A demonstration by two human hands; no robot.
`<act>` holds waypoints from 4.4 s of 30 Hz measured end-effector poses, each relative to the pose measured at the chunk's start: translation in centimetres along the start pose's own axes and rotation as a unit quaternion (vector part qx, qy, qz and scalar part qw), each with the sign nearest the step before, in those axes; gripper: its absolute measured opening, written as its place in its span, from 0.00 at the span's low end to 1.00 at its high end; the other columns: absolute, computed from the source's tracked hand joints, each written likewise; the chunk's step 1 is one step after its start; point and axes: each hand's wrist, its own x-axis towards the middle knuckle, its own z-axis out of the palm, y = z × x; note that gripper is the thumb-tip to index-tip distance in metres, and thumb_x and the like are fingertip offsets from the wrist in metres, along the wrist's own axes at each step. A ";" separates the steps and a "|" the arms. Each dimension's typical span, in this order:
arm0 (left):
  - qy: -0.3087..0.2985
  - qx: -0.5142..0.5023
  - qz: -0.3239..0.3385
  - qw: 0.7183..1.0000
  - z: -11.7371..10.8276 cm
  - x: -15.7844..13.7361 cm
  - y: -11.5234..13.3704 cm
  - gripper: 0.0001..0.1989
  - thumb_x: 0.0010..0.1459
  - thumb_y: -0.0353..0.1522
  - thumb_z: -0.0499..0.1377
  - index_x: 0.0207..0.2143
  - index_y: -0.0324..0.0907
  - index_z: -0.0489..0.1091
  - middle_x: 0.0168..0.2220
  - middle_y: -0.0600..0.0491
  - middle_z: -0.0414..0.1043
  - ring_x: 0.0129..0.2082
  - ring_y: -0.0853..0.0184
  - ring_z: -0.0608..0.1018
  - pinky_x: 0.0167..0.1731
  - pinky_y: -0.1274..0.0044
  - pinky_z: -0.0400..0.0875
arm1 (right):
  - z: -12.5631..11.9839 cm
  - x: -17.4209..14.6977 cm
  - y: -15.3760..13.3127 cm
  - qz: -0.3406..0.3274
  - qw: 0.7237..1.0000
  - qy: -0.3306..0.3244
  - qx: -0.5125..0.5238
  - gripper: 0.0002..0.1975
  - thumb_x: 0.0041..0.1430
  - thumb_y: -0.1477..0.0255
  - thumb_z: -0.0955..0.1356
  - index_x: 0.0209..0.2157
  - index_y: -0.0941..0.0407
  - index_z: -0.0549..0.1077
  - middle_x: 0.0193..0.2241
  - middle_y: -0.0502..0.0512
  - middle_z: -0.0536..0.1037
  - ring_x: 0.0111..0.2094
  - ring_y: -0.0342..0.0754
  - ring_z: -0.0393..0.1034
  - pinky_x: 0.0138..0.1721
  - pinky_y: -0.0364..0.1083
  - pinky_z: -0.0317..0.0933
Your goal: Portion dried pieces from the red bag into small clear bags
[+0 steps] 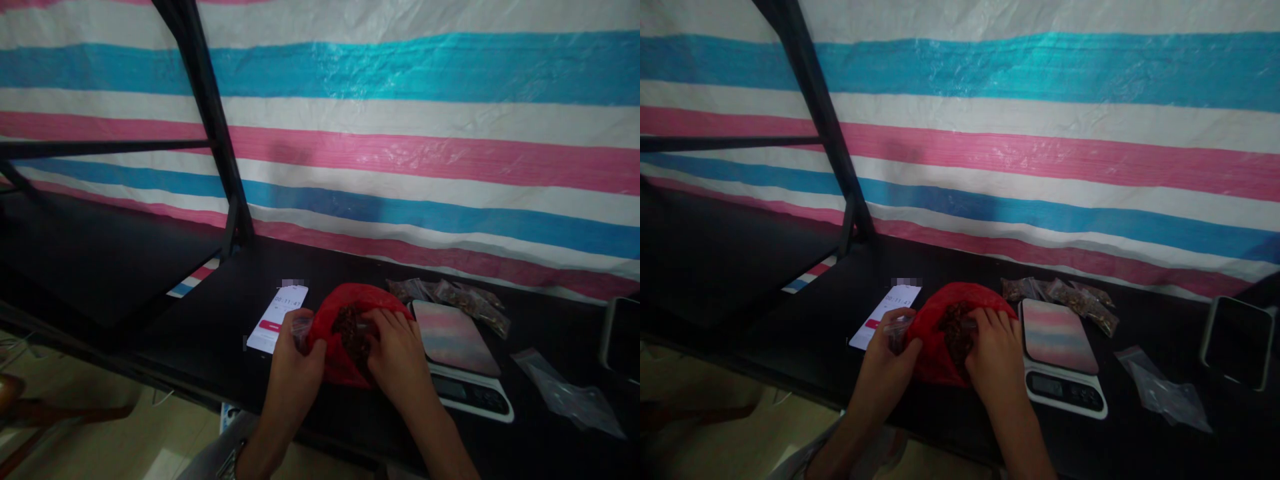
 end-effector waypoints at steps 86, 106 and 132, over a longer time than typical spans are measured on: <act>-0.094 0.096 0.209 0.969 -0.2 1.2 -1.6 0.24 0.60 0.28 0.64 0.58 0.50 0.72 0.53 0.48 0.77 0.57 0.53 0.75 0.59 0.58 0.69 | 0.7 -0.6 -1.8 -0.209 0.941 0.094 0.248 0.23 0.62 0.88 0.60 0.46 0.50 0.78 0.52 0.57 0.81 0.54 0.49 0.79 0.56 0.49 0.75; -0.116 0.147 0.223 0.957 -0.6 1.3 -1.9 0.23 0.64 0.27 0.62 0.60 0.53 0.74 0.56 0.49 0.78 0.59 0.54 0.74 0.61 0.59 0.68 | -0.1 -0.7 -1.8 -0.125 0.929 0.117 0.328 0.14 0.64 0.78 0.70 0.47 0.49 0.82 0.47 0.55 0.83 0.48 0.51 0.80 0.51 0.48 0.75; -0.074 0.044 0.086 0.993 0.4 0.1 -1.2 0.33 0.52 0.15 0.56 0.59 0.44 0.68 0.59 0.46 0.74 0.61 0.57 0.76 0.65 0.60 0.68 | 1.6 -0.1 0.7 -0.078 0.993 0.021 0.085 0.22 0.64 0.83 0.63 0.54 0.54 0.80 0.51 0.61 0.79 0.51 0.58 0.76 0.56 0.59 0.69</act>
